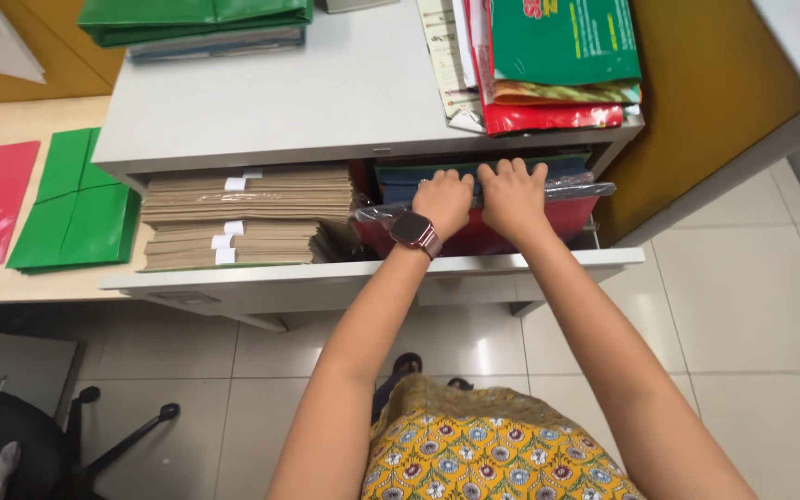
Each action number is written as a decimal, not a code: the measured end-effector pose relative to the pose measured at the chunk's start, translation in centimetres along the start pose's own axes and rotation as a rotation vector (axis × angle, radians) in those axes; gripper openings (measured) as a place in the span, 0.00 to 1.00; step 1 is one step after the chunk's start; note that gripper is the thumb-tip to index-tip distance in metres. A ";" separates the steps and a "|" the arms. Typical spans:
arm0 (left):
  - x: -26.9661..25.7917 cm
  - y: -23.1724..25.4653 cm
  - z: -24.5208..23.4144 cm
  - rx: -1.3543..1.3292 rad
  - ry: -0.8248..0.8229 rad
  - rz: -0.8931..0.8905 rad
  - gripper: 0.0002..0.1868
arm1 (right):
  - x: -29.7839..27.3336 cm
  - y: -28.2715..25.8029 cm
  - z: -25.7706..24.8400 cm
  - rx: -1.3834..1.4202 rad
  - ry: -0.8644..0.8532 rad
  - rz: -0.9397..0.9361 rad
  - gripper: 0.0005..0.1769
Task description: Organizes folders and notebooks in a filing cabinet and on office desks.
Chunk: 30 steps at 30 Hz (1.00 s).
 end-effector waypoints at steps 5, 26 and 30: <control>-0.8 -0.1 -5.5 0.111 0.084 -0.028 0.13 | 1.3 -1.3 -2.1 -0.013 0.020 -0.012 0.14; -11.7 -15.2 -7.1 -2.165 0.454 -0.596 0.26 | 6.2 -22.2 -14.5 -0.139 0.320 -0.084 0.08; -12.9 -20.0 -4.2 -2.049 0.722 -0.434 0.23 | 5.3 -28.0 -15.8 -0.218 0.467 -0.148 0.03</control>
Point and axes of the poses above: each hand's wrist, its own x-axis towards the middle knuckle, its own z-axis out of the palm, y = z × x, the point moved 7 cm from there along x, towards the middle knuckle, and after that the axes turned 1 degree about y, right-handed, at the moved point
